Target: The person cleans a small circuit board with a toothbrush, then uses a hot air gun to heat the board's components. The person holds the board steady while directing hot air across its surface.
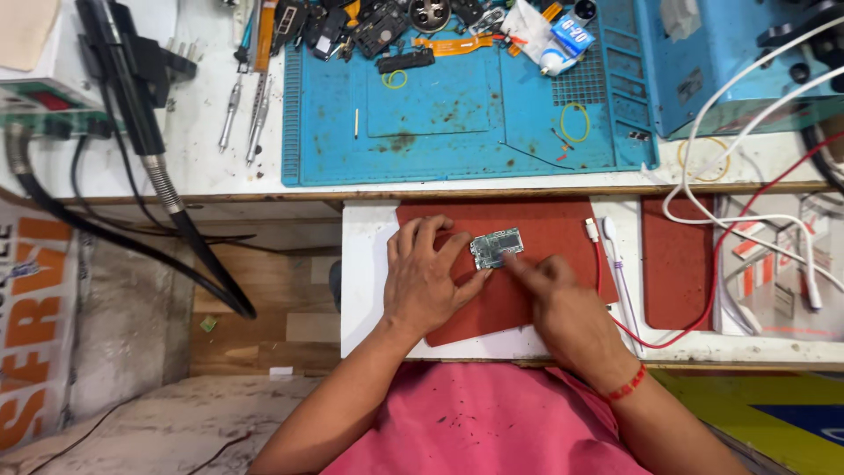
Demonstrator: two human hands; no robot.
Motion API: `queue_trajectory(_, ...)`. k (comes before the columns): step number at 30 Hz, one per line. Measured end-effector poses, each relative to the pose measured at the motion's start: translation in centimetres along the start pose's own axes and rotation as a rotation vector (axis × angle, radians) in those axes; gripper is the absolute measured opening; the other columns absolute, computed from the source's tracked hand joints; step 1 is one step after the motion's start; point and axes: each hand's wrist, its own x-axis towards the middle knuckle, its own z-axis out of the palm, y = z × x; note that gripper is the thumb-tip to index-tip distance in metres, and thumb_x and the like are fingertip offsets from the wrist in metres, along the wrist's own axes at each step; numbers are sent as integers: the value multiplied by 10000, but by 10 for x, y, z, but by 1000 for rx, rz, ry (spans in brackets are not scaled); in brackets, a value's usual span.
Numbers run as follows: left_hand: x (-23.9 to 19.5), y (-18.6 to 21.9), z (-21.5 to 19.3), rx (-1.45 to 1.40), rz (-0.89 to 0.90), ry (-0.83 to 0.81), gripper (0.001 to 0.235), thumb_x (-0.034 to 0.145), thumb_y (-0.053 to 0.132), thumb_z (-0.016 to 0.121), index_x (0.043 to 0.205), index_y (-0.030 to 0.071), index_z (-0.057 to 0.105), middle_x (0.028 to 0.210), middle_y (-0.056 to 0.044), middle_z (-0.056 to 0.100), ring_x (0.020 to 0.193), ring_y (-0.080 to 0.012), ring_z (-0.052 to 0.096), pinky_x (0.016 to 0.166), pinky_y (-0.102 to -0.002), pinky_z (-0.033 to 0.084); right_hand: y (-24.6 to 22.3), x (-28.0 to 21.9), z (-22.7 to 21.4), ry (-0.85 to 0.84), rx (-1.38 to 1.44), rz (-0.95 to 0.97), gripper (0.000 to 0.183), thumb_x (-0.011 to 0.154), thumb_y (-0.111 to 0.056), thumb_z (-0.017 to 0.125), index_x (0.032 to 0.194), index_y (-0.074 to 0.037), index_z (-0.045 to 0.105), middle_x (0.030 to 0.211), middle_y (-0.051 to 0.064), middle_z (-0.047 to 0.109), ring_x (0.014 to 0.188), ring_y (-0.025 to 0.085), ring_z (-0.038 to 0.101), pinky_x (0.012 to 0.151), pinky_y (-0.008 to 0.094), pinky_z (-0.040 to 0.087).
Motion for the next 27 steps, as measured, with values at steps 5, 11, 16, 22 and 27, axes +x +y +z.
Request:
queue_trajectory(5,1,-2,-4,-22,-3,-14,495,744,420,849,1130,136,726,1270,-85,574,1239,-315,479,1020,-502,360,-1,2,2,-103,-104,63,640,898,-55,496,1490,-293,550,1097,132,617,783,402,683,697,508,555)
queue_trajectory(11,2,-1,-5,-57,-34,-32,485,758,438,853,1121,141,729,1274,-86,571,1230,-319,480,1017,-504,362,3,-8,-2,-112,-103,76,702,839,7,491,1486,-259,547,1128,144,610,794,395,684,679,493,559)
queue_trajectory(16,0,-2,-5,-71,-46,-56,499,764,435,849,1147,142,719,1282,-88,569,1237,-319,484,1032,-495,365,-4,-7,6,-20,-60,-7,675,831,41,480,1464,-185,543,1121,181,601,796,405,676,672,494,551)
queue_trajectory(22,1,-3,-8,-38,-18,-37,521,786,423,838,1202,141,701,1301,-92,560,1271,-328,476,1062,-503,355,-4,-7,5,-48,-53,87,732,816,13,509,1509,-221,530,1051,165,604,758,386,677,680,479,556)
queue_trajectory(27,4,-3,-5,-27,2,-61,497,760,410,843,1172,164,714,1296,-107,556,1251,-344,456,1045,-523,329,-7,-12,13,-91,-1,37,711,814,66,468,1486,-165,501,1111,202,592,759,392,680,662,477,559)
